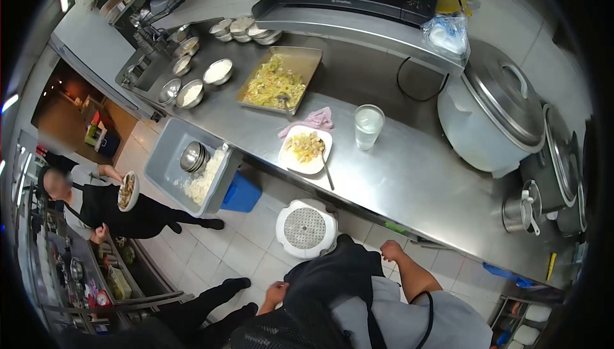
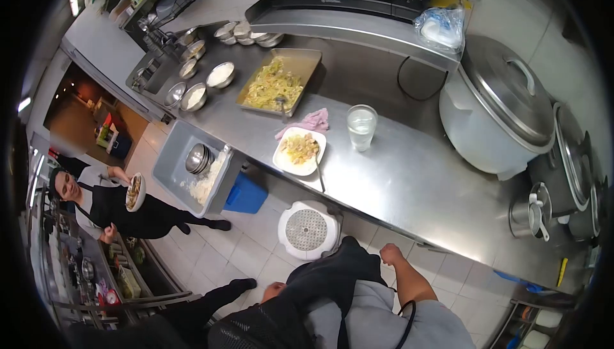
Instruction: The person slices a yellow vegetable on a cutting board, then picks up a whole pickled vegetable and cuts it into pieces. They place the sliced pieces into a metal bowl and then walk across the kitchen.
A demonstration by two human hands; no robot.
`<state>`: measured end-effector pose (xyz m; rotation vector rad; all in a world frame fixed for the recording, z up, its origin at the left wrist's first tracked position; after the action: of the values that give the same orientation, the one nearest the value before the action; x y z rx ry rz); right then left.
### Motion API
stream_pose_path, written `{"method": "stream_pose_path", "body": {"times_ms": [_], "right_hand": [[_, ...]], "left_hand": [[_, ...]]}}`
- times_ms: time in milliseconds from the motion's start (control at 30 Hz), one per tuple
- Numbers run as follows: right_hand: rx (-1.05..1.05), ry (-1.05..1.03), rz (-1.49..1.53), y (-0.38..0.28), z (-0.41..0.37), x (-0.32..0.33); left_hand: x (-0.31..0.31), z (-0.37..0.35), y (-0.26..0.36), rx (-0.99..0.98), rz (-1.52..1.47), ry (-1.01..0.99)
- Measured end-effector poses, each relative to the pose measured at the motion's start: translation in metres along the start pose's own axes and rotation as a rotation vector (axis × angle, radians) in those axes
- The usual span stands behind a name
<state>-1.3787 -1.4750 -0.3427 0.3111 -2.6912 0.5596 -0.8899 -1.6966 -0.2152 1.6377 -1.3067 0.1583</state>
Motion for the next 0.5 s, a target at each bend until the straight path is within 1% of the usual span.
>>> {"method": "stream_pose_path", "body": {"times_ms": [33,67,100,167,200,233,267,333,367,400,467,500], "right_hand": [[-0.155,0.037,0.314,-0.023,-0.035,0.023],[-0.153,0.026,0.300,-0.030,-0.034,0.030],[-0.131,-0.020,0.206,-0.036,-0.037,0.035],[-0.084,-0.120,0.030,-0.025,-0.021,0.034],[-0.080,-0.140,0.001,-0.022,-0.020,0.039],[-0.098,-0.171,-0.057,-0.024,-0.017,0.042],[-0.114,-0.199,-0.109,-0.028,-0.015,0.041],[-0.122,-0.234,-0.170,-0.032,-0.013,0.036],[-0.127,-0.243,-0.171,-0.031,-0.012,0.035],[-0.132,-0.249,-0.173,-0.031,-0.011,0.037],[-0.121,-0.245,-0.203,-0.043,-0.030,0.041],[-0.080,-0.256,-0.213,-0.049,-0.039,0.043]], "left_hand": [[-0.006,-0.005,0.028,0.007,-0.001,0.005],[-0.009,-0.016,0.059,-0.004,-0.003,0.051],[-0.014,-0.027,0.075,-0.004,-0.008,0.096],[-0.019,-0.037,0.073,0.089,-0.064,0.143],[-0.022,-0.046,0.067,0.154,-0.106,0.186],[-0.025,-0.058,0.063,0.227,-0.156,0.185],[-0.029,-0.069,0.060,0.248,-0.157,0.202],[-0.048,-0.093,0.045,0.247,-0.177,0.156],[-0.064,-0.101,0.027,0.302,-0.244,0.124],[-0.069,-0.106,0.031,0.310,-0.253,0.139],[-0.083,-0.129,0.044,0.436,-0.380,0.146],[-0.086,-0.134,0.052,0.445,-0.403,0.166]]}}
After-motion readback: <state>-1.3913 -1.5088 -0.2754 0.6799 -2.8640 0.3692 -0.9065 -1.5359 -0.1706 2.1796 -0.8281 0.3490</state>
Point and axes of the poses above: each hand's wrist, its own z-axis towards the middle knuckle, its own x-axis out of the back of the hand, y = z × x, the point moved 2 cm from there along z, towards the middle knuckle, and after that the axes turned 9 degrees about -x, right-handed, at the moved point
